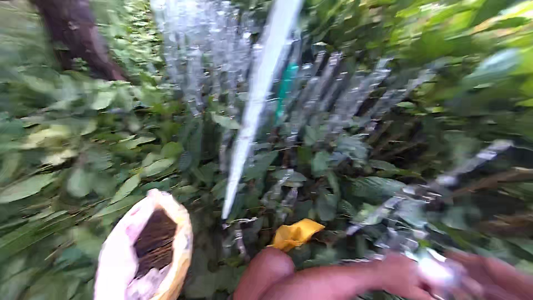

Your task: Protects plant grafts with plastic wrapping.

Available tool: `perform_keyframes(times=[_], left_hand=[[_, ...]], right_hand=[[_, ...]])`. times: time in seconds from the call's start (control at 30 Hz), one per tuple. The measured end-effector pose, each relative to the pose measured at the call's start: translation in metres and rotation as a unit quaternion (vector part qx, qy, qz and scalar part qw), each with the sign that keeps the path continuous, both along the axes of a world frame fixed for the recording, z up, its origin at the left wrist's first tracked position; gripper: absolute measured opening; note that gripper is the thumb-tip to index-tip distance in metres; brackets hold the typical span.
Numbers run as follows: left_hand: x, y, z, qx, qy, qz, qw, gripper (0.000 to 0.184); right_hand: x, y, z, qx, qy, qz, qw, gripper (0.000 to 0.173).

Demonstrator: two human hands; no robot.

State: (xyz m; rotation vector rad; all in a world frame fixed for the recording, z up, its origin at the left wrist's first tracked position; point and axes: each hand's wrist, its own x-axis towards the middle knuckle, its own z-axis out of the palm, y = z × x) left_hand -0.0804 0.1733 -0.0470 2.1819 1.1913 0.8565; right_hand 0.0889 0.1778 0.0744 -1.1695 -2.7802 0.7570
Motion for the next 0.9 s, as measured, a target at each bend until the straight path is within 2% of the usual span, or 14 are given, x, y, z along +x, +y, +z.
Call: perform_keyframes(times=[0.07,0.13,0.2,0.27,0.33,0.4,0.47,0.53,0.6,0.67,0.77,0.8,0.83,0.9], left_hand=[[0.003,0.005,-0.022,0.024,-0.054,-0.019,0.998,0.027],[-0.004,0.019,-0.031,-0.003,-0.132,0.007,0.991,0.030],[-0.001,0.025,-0.030,-0.004,-0.119,0.027,0.992,0.030],[0.008,0.019,-0.030,0.008,-0.059,0.006,0.998,0.030],[0.006,0.015,-0.030,-0.002,-0.047,-0.001,0.999,0.033],[-0.005,0.023,-0.027,-0.014,-0.085,0.024,0.996,0.034],[-0.003,0.026,-0.026,-0.016,-0.111,0.042,0.993,0.031],[0.007,0.023,-0.028,-0.003,-0.088,0.029,0.996,0.032],[0.005,0.022,-0.028,-0.010,-0.088,0.023,0.996,0.035],[-0.004,0.025,-0.022,-0.029,-0.126,0.042,0.991,0.037],[0.003,0.024,-0.018,-0.019,-0.148,0.045,0.988,0.031],[0.006,0.023,-0.019,-0.007,-0.138,0.037,0.990,0.031],[0.007,0.022,-0.019,-0.002,-0.127,0.029,0.991,0.032],[0.002,0.023,-0.014,-0.005,-0.133,0.040,0.990,0.036]], right_hand=[[0.018,0.020,0.019,0.043,-0.096,-0.069,0.992,0.050],[0.005,-0.002,0.017,0.099,-0.213,-0.121,0.964,0.045],[-0.019,-0.019,0.017,0.072,-0.155,-0.099,0.980,0.033],[-0.015,0.004,0.032,0.022,-0.056,-0.076,0.995,0.032],[0.007,0.027,0.036,0.057,-0.139,-0.088,0.985,0.040],[0.001,0.009,0.028,0.103,-0.212,-0.098,0.967,0.038],[-0.015,-0.007,0.025,0.072,-0.136,-0.068,0.986,0.028],[-0.011,0.011,0.030,0.019,-0.051,-0.052,0.997,0.031],[0.003,0.025,0.033,0.069,-0.146,-0.072,0.984,0.038],[-0.004,0.007,0.029,0.131,-0.192,-0.093,0.968,0.036],[-0.014,0.000,0.031,0.028,-0.006,-0.097,0.995,0.028],[-0.010,0.008,0.035,0.000,0.018,-0.091,0.996,0.030],[-0.005,0.017,0.036,0.023,-0.010,-0.079,0.997,0.035],[-0.001,0.015,0.030,0.173,-0.141,-0.064,0.973,0.038]])
